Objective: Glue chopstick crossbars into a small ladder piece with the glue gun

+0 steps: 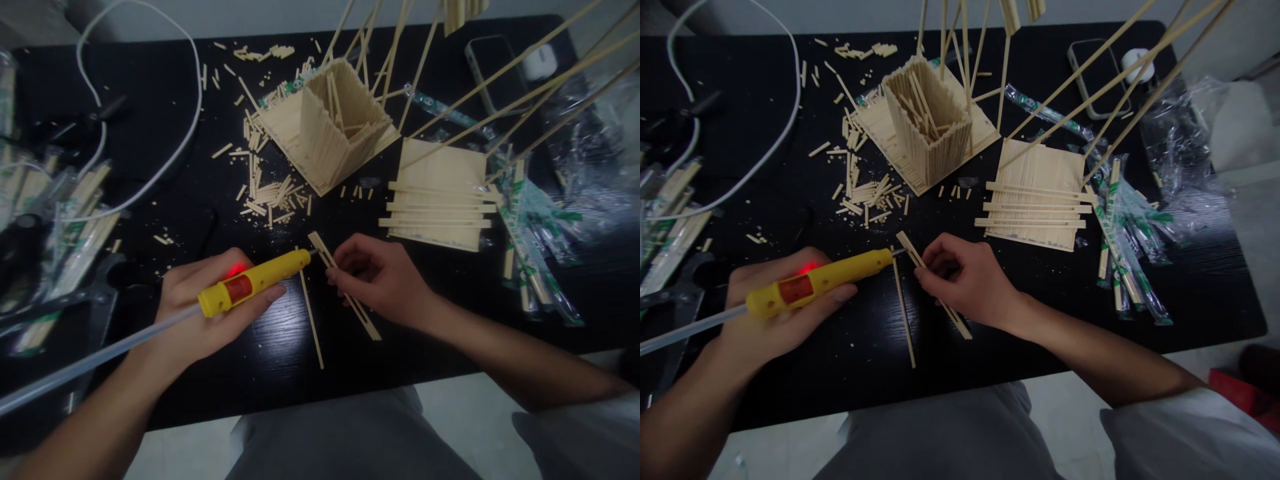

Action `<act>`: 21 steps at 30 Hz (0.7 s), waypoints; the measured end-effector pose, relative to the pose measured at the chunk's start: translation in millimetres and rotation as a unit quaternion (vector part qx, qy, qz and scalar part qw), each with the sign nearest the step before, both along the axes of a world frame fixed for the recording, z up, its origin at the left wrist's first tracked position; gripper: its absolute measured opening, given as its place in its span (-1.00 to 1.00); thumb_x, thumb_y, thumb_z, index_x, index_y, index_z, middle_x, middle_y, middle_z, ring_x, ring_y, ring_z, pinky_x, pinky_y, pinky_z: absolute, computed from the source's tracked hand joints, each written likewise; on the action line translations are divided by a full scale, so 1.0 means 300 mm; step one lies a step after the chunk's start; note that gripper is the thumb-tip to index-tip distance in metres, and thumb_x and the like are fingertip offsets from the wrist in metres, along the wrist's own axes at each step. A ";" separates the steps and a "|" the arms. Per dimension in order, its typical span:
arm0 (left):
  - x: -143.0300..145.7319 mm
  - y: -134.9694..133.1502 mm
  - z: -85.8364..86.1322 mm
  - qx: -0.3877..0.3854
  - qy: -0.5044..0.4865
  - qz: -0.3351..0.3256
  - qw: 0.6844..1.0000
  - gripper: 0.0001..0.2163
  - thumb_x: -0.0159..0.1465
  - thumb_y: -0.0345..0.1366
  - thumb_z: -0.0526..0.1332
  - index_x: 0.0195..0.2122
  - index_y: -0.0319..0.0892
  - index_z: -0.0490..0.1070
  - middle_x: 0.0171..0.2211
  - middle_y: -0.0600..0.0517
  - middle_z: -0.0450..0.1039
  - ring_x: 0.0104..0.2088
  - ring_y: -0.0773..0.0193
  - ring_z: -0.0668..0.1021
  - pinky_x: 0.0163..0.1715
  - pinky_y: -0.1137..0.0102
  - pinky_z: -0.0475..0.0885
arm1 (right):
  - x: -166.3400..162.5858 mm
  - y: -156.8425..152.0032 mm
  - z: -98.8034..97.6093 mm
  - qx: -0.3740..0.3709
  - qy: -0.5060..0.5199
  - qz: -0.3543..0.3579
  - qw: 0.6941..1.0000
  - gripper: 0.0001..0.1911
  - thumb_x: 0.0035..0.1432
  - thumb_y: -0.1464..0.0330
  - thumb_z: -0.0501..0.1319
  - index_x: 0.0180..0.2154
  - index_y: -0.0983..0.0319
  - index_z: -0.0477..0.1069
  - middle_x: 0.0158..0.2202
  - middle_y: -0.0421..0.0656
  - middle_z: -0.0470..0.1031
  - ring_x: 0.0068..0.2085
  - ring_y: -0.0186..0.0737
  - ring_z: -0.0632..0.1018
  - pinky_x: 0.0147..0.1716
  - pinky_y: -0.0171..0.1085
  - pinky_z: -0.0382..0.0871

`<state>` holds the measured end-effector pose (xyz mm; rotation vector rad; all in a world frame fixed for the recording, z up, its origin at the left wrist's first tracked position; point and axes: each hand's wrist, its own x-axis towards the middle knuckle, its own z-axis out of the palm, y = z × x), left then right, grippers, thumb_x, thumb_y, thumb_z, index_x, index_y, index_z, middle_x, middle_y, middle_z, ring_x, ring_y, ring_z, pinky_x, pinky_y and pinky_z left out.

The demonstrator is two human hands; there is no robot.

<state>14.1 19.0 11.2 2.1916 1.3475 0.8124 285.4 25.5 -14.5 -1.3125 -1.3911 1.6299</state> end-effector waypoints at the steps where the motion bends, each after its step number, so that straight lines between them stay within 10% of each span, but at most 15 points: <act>1: -0.001 -0.001 -0.001 -0.001 0.000 0.001 1.000 -0.66 0.44 -0.01 0.37 -0.39 -0.06 0.40 -0.59 0.21 0.38 -0.68 0.43 0.39 -0.68 0.43 0.31 | 0.000 0.000 -0.001 0.000 0.000 0.000 1.000 -0.70 0.19 0.24 0.58 -0.28 0.20 0.51 -0.46 -0.26 0.61 -0.50 -0.30 0.62 -0.56 -0.38 0.61; 21: -0.010 0.008 0.012 -0.007 -0.005 0.025 1.000 -0.65 0.42 -0.03 0.39 -0.43 -0.07 0.38 -0.63 0.21 0.30 -0.69 0.42 0.36 -0.71 0.40 0.24 | 0.001 0.002 0.009 -0.022 -0.009 0.006 1.000 -0.69 0.17 0.21 0.57 -0.28 0.18 0.51 -0.45 -0.25 0.61 -0.49 -0.29 0.61 -0.56 -0.36 0.62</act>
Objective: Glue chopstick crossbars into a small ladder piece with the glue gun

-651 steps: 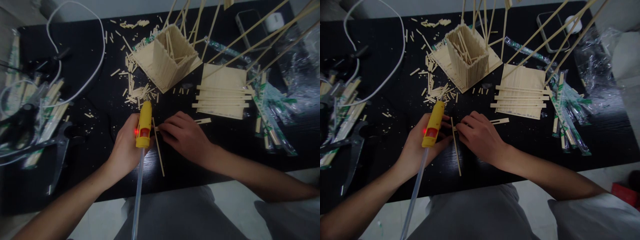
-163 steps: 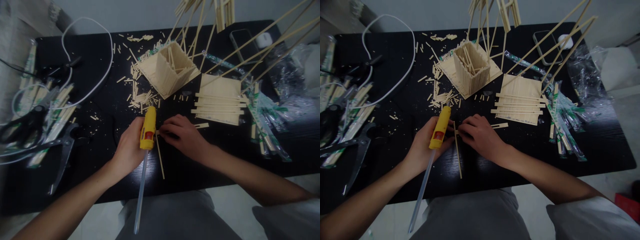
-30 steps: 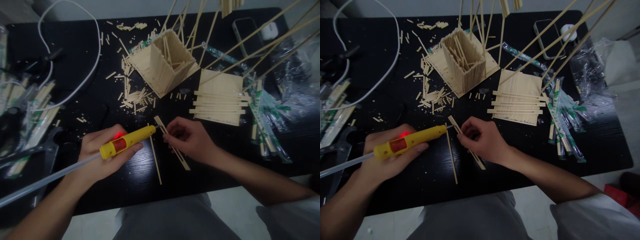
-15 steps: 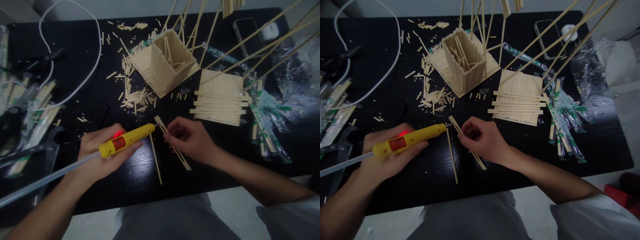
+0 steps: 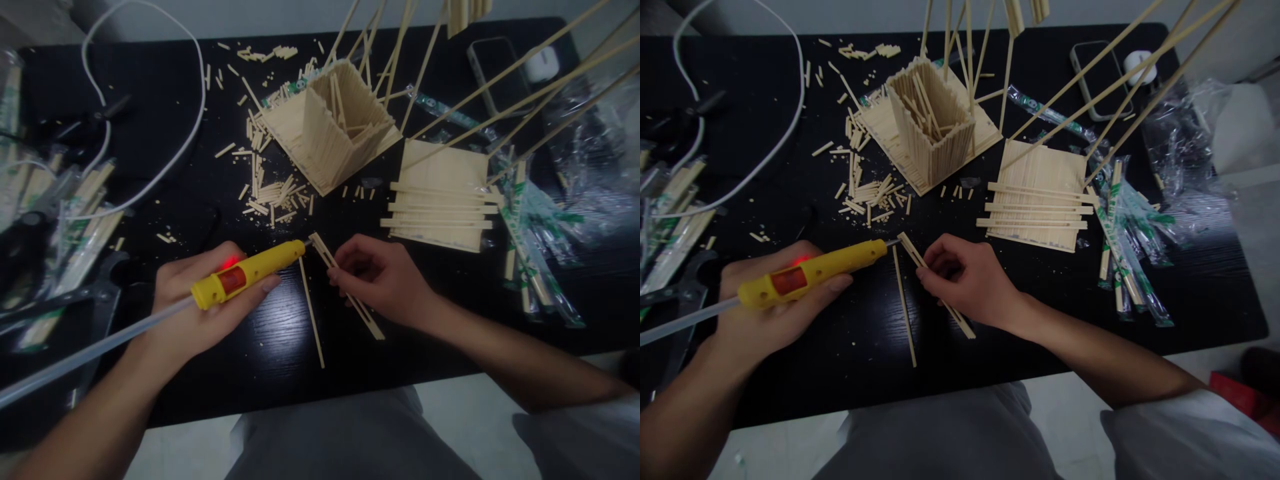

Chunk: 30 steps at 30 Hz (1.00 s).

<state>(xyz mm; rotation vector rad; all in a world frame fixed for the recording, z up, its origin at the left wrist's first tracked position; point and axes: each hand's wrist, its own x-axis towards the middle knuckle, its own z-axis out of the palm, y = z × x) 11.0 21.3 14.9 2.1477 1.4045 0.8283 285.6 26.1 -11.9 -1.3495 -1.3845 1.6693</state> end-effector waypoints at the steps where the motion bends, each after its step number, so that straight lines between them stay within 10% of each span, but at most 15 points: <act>1: 0.000 0.001 0.001 -0.001 -0.002 0.000 1.000 -0.65 0.42 -0.04 0.39 -0.43 -0.07 0.38 -0.63 0.21 0.30 -0.69 0.42 0.36 -0.71 0.41 0.24 | 0.000 0.000 0.000 0.000 0.000 0.001 1.000 -0.69 0.17 0.20 0.57 -0.28 0.18 0.51 -0.44 -0.25 0.61 -0.49 -0.29 0.62 -0.56 -0.36 0.62; 30: -0.021 -0.016 -0.027 0.020 0.050 -0.013 0.998 -0.70 0.46 -0.02 0.37 -0.34 -0.04 0.43 -0.55 0.19 0.40 -0.63 0.41 0.43 -0.63 0.41 0.38 | 0.000 0.000 -0.005 0.022 -0.012 -0.001 1.000 -0.70 0.19 0.20 0.57 -0.28 0.19 0.52 -0.44 -0.23 0.62 -0.49 -0.29 0.61 -0.53 -0.35 0.56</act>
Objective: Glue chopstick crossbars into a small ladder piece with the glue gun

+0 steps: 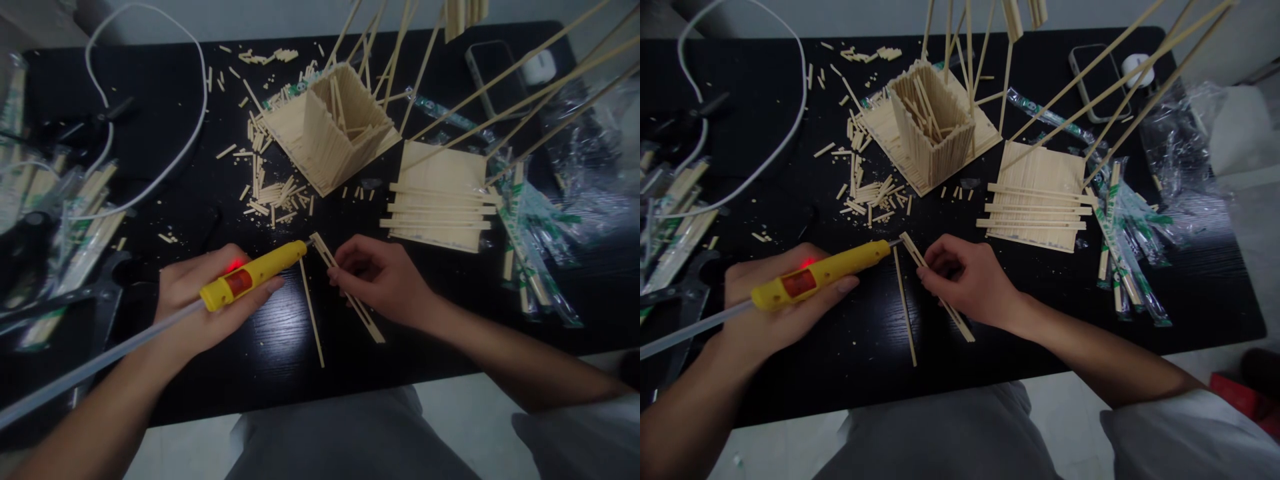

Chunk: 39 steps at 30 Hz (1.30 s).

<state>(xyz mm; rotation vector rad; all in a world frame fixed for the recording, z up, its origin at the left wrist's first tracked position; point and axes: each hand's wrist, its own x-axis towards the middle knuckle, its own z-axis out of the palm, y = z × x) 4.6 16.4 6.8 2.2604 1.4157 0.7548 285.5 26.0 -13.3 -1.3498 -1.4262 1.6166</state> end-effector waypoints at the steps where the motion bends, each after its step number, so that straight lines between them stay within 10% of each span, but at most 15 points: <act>1: 0.001 -0.002 -0.002 0.001 0.002 -0.002 1.000 -0.71 0.46 -0.01 0.37 -0.32 -0.03 0.44 -0.54 0.18 0.42 -0.63 0.41 0.44 -0.62 0.40 0.38 | 0.000 0.000 0.000 0.003 -0.002 0.000 1.000 -0.71 0.19 0.21 0.56 -0.28 0.18 0.52 -0.44 -0.23 0.63 -0.48 -0.29 0.61 -0.52 -0.35 0.56; 39: -0.006 -0.013 -0.007 0.007 -0.017 0.015 1.000 -0.77 0.44 -0.02 0.40 -0.26 0.00 0.52 -0.49 0.18 0.51 -0.59 0.38 0.50 -0.60 0.39 0.39 | 0.007 0.034 0.029 -0.136 0.095 -0.012 0.986 -0.64 0.02 0.27 0.67 -0.32 0.23 0.55 -0.45 -0.23 0.69 -0.55 -0.33 0.61 -0.58 -0.39 0.59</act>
